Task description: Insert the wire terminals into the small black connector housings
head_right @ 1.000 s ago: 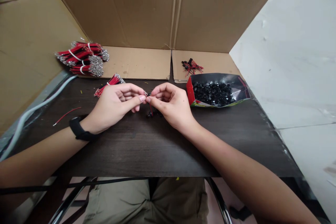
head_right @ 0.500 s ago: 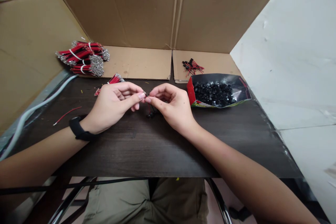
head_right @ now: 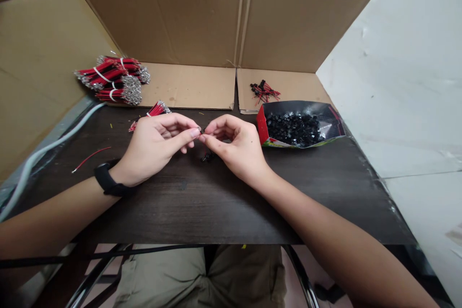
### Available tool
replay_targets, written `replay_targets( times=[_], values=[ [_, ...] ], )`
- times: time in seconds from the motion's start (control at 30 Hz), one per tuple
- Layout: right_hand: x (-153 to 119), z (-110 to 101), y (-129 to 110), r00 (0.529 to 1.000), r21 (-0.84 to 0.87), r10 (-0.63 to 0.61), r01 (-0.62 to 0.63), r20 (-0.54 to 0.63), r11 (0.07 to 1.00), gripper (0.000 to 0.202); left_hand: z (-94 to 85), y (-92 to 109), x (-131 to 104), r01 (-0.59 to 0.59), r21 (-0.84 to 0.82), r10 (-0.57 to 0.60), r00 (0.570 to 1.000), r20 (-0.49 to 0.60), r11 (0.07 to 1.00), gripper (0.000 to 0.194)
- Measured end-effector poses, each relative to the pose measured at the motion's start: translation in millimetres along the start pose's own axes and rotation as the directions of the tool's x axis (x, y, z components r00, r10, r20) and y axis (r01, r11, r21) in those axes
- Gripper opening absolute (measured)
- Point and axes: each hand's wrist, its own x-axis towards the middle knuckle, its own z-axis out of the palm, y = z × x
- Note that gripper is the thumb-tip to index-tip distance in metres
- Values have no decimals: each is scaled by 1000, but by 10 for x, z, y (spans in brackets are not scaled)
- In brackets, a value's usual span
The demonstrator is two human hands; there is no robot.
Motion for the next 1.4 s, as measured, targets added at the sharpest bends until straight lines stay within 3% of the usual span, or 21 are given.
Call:
replay_targets(
  times=[0.53, 0.8, 1.0, 1.17, 1.4],
  values=[
    [2, -31, 3, 999, -80, -47, 49, 24, 996, 35, -19, -27, -18, -24, 61, 25, 1000, -10, 998, 20],
    [-20, -18, 20, 997, -93, -75, 77, 20, 993, 34, -12, 18, -28, -69, 68, 70, 997, -19, 995, 12],
    [-29, 26, -23, 999, -21, -4, 5, 34, 1000, 33, -17, 23, -11, -12, -65, 9, 999, -48, 998, 15],
    [-37, 29, -59, 999, -55, -46, 47, 21, 997, 30, -10, -11, 10, -4, -144, -3, 999, -52, 990, 14],
    [-10, -27, -64, 998, -133, -57, 58, 7, 989, 25, -33, -20, 20, -13, 37, 13, 1000, -6, 999, 19]
  ],
)
